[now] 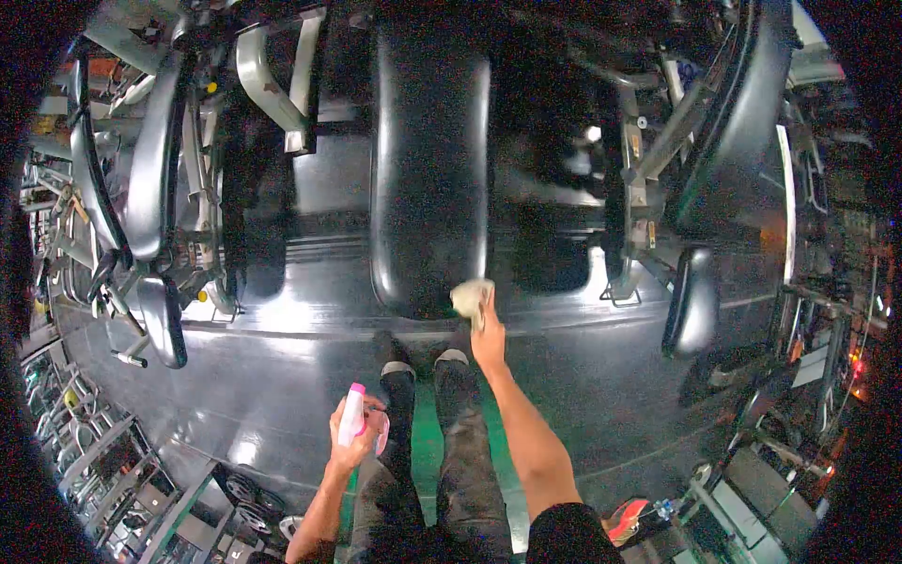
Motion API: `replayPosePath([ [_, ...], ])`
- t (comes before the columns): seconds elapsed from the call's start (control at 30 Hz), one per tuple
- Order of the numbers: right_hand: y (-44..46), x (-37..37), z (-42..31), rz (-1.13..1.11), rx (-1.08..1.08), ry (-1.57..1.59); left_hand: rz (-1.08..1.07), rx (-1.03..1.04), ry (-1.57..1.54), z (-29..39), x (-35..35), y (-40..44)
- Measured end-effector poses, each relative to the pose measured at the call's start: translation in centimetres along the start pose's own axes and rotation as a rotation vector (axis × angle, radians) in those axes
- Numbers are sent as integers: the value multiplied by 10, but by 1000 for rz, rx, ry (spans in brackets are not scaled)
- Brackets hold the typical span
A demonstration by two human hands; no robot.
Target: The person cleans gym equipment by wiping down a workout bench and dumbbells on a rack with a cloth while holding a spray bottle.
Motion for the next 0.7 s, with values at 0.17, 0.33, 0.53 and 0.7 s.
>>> replayPosePath([
  [0.17,-12,-13,60,35,319,-38,48,54,-22,1,-1,5],
  [0.33,74,-31,-70,255,103,248,34,154,6,11,-3,7],
  [0.53,101,84,-127,329,-210,-631,4,101,41,5,-8,3],
  [0.7,79,90,-128,-36,-726,-734,3,7,-36,-12,-13,1],
])
Point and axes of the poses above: each hand's wrist, its own y-axis towards the middle knuckle, its own x-axis out of the palm, z = x × y, the point moved 1 cm from there along y, towards the middle knuckle, and after that the axes turned 12 degrees about x, right-handed, at the moved point
